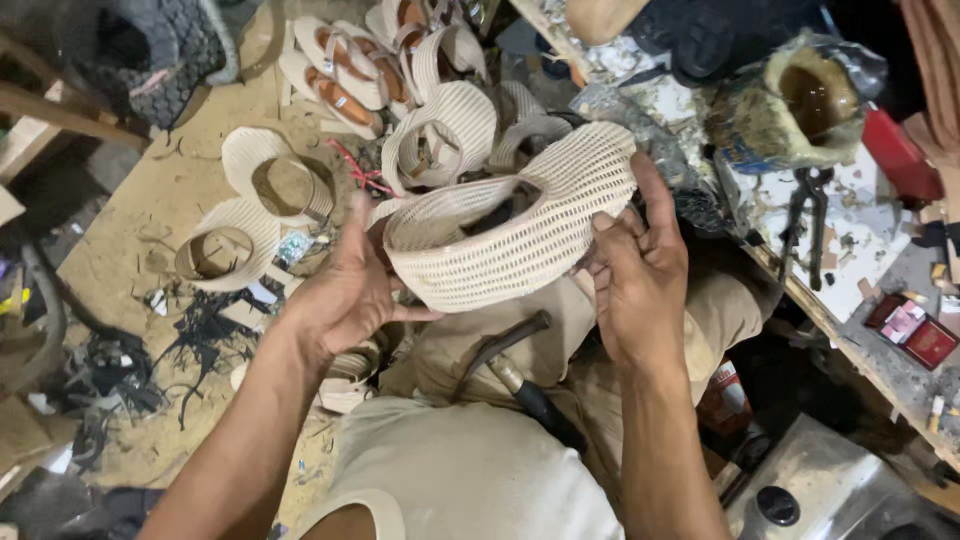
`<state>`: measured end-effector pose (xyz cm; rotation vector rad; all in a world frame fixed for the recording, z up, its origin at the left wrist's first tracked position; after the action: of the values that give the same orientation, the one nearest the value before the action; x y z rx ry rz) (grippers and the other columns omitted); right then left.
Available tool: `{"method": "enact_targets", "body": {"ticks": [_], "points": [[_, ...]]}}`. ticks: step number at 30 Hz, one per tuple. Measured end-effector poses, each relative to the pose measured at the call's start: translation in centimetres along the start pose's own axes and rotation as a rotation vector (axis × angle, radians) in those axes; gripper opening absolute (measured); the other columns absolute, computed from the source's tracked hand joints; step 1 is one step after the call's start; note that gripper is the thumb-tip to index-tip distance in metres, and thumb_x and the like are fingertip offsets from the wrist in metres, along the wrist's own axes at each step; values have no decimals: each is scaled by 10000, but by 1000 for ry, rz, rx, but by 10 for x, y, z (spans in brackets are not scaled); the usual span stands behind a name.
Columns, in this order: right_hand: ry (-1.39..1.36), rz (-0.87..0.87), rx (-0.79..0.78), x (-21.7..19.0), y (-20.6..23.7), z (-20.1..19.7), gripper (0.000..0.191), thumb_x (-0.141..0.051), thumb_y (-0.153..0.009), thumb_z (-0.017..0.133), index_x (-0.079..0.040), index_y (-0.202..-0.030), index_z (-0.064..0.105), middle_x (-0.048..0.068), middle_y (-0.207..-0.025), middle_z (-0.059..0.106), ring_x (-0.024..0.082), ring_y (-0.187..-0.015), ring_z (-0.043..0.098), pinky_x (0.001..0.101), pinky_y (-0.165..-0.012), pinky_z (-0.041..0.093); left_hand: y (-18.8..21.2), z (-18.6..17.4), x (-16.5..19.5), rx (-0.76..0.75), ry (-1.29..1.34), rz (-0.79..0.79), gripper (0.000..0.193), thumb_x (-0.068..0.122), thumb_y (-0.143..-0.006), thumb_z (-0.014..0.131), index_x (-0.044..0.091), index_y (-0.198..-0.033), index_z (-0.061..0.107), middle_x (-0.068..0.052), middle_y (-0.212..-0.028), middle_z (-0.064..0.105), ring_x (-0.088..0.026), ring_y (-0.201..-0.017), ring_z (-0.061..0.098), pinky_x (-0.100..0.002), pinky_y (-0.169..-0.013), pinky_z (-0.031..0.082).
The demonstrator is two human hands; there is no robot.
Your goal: The person holds a woven shoe upper on their lap, trims the sole edge with a blade, and hammers the sole to seat it. They then fit an insole board into the shoe, press the parts together, and set the finished shoe onto a pile of completed shoes beside them.
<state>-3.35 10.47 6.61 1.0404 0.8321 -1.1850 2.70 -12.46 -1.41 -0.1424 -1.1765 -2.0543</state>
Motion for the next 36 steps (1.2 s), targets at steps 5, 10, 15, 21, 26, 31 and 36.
{"method": "enact_targets", "body": {"ticks": [5, 10, 15, 21, 26, 31, 36], "points": [[465, -85, -46, -12, 7, 0, 688, -45, -1032, 573, -38, -1624, 223, 154, -1270, 691, 191, -1018, 707, 342, -873, 603, -19, -50, 6, 154, -74, 182, 550, 376, -980, 530, 99, -1452, 475, -147, -1330, 620, -340, -1223, 604, -596, -1021, 481], [570, -18, 202, -34, 45, -45, 483, -64, -1057, 571, 54, -1516, 478, 177, -1226, 701, 207, -1031, 713, 341, -934, 589, -31, -180, 22, 722, -280, 374, 653, 410, -939, 589, 48, -1450, 405, -192, -1386, 497, -384, -1275, 540, -554, -977, 528], [611, 21, 365, -32, 78, -86, 417, -77, -1067, 554, 64, -1458, 537, 175, -1163, 708, 230, -976, 714, 352, -904, 580, -88, -221, -12, 884, -1172, 263, 801, 498, -968, 666, -17, -1459, 300, -354, -1337, 379, -491, -1153, 468, -532, -931, 490], [536, 112, 390, -5, 101, -101, 431, -90, -1051, 546, 49, -1459, 549, 154, -1166, 703, 212, -983, 689, 330, -917, 550, -166, -163, -136, 126, -1687, -110, 753, 544, -939, 657, -6, -1383, 395, -273, -1093, 509, -425, -968, 552, -502, -818, 507], [658, 175, 403, -3, 110, -103, 421, -107, -1035, 563, 40, -1429, 581, 142, -1140, 718, 196, -977, 705, 312, -921, 539, -147, -123, -89, 365, -1739, 96, 726, 581, -915, 648, 4, -1319, 474, -205, -890, 617, -370, -814, 622, -476, -725, 522], [582, 181, 359, -1, 102, -98, 426, -103, -1028, 557, 40, -1429, 570, 139, -1126, 719, 190, -994, 697, 315, -924, 540, -55, -83, 10, 436, -1508, 275, 619, 588, -895, 664, 34, -1156, 584, -140, -733, 699, -289, -665, 660, -433, -660, 529], [625, 143, 239, -8, 91, -82, 450, -114, -1030, 552, 40, -1452, 544, 137, -1163, 702, 188, -1019, 681, 307, -929, 526, 23, -65, 52, 294, -811, 219, 276, 344, -934, 695, 91, -992, 603, -2, -848, 632, -119, -725, 626, -306, -656, 575]]}}
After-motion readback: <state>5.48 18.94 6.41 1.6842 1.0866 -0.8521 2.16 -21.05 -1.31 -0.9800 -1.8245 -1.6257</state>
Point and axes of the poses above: each hand's wrist, its own y-axis away from the middle knuckle, its own z-axis out of the palm, x = y × z, the point moved 9 cm from there along -y, towards the middle knuckle
